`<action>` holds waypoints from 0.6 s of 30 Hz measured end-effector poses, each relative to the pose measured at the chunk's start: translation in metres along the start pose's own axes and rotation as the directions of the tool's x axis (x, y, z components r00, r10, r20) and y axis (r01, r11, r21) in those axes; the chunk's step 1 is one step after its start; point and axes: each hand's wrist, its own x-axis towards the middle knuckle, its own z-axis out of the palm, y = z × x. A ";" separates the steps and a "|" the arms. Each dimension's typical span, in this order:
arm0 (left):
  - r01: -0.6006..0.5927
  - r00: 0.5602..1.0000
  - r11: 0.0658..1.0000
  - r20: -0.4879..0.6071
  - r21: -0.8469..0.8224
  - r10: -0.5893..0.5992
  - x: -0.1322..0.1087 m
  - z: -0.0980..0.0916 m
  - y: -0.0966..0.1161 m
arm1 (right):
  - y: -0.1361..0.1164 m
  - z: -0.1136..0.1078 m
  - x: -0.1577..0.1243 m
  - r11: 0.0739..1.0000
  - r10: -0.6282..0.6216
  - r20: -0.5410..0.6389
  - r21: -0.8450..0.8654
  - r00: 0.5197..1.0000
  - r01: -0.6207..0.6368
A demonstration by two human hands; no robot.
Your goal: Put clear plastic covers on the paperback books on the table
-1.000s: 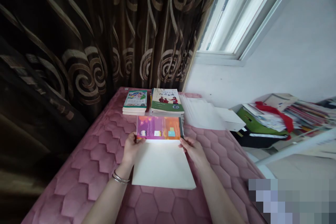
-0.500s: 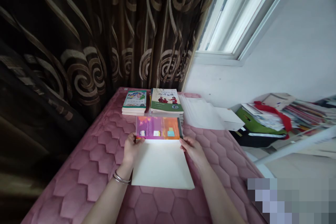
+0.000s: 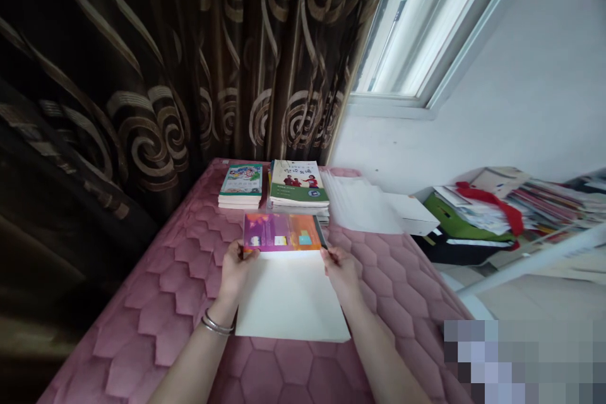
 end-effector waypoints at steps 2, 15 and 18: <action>-0.014 1.000 1.000 0.003 0.003 0.014 0.000 0.000 0.000 | 0.002 0.002 0.000 0.997 0.039 -0.050 0.064 0.998 -0.036; -0.031 0.999 0.999 0.006 -0.043 0.032 0.000 0.001 0.000 | 0.000 -0.008 0.001 0.998 -0.056 0.098 -0.004 0.994 0.057; -0.020 1.000 0.999 0.002 -0.030 0.020 0.001 0.000 -0.003 | -0.003 -0.004 -0.001 0.988 -0.119 0.071 -0.091 0.990 0.125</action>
